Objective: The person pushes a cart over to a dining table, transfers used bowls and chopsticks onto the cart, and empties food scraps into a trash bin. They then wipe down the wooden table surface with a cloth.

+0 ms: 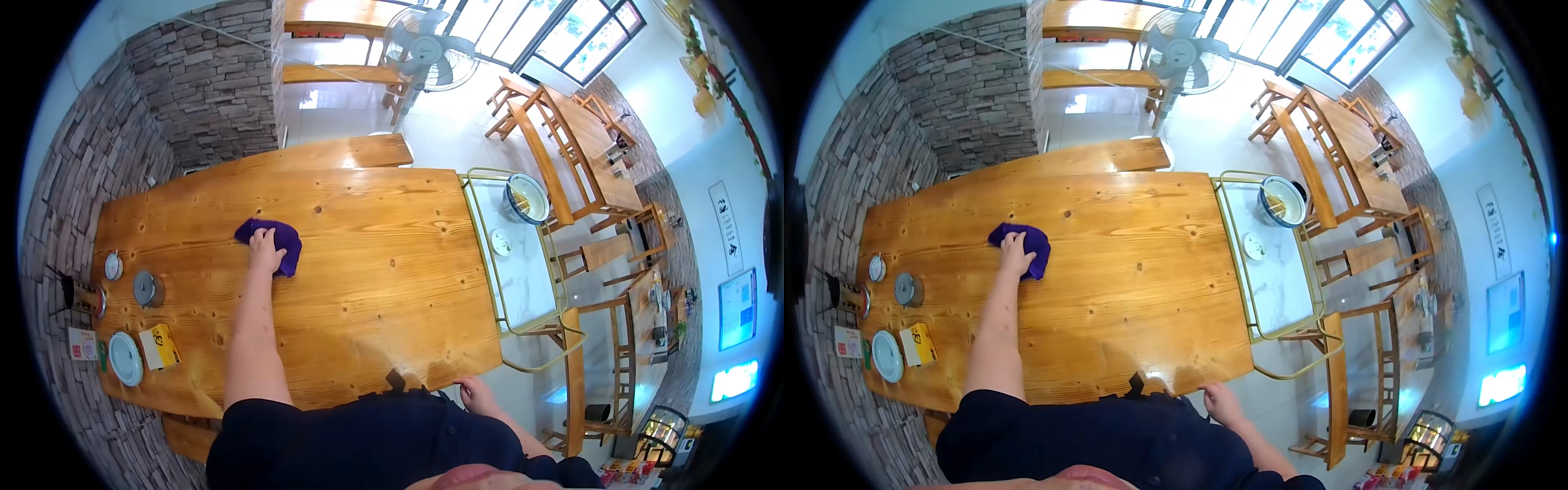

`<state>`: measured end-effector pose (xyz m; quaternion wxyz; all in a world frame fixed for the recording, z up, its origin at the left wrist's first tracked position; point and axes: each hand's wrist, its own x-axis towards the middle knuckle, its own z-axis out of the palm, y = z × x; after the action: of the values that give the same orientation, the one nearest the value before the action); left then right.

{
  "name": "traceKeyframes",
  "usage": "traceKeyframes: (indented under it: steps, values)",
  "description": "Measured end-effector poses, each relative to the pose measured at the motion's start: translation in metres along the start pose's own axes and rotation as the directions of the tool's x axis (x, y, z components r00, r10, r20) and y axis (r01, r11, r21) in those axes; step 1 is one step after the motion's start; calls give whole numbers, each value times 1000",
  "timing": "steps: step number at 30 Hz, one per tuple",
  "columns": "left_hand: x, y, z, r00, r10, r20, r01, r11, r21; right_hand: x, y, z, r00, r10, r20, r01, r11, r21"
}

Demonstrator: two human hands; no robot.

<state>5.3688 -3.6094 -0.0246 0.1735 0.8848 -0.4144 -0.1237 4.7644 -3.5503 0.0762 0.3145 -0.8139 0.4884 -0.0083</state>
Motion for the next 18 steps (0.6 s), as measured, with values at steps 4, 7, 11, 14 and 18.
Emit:
traceKeyframes:
  steps: [4, 7, 11, 14, 18]
  values:
    - [-19, 20, 19, 994, -57, -97, 64, 995, 73, -7, 6, -3, 999, 23, -32, -22, 999, 25]
    - [-44, 35, 34, 987, -37, -154, 60, 987, 152, -13, 3, -4, 999, 0, -48, 3, 999, 44]
    - [-111, 74, 10, 999, 37, -10, -37, 999, -36, -16, 6, 1, 998, -45, -39, 50, 991, 125]
    - [-157, 64, 31, 993, 116, 15, -109, 960, -260, -12, 69, 45, 1000, 14, -18, -6, 922, 387]
    - [-208, 41, 3, 972, -204, 114, 218, 619, -754, -9, 28, 19, 992, -51, 115, 19, 965, 263]
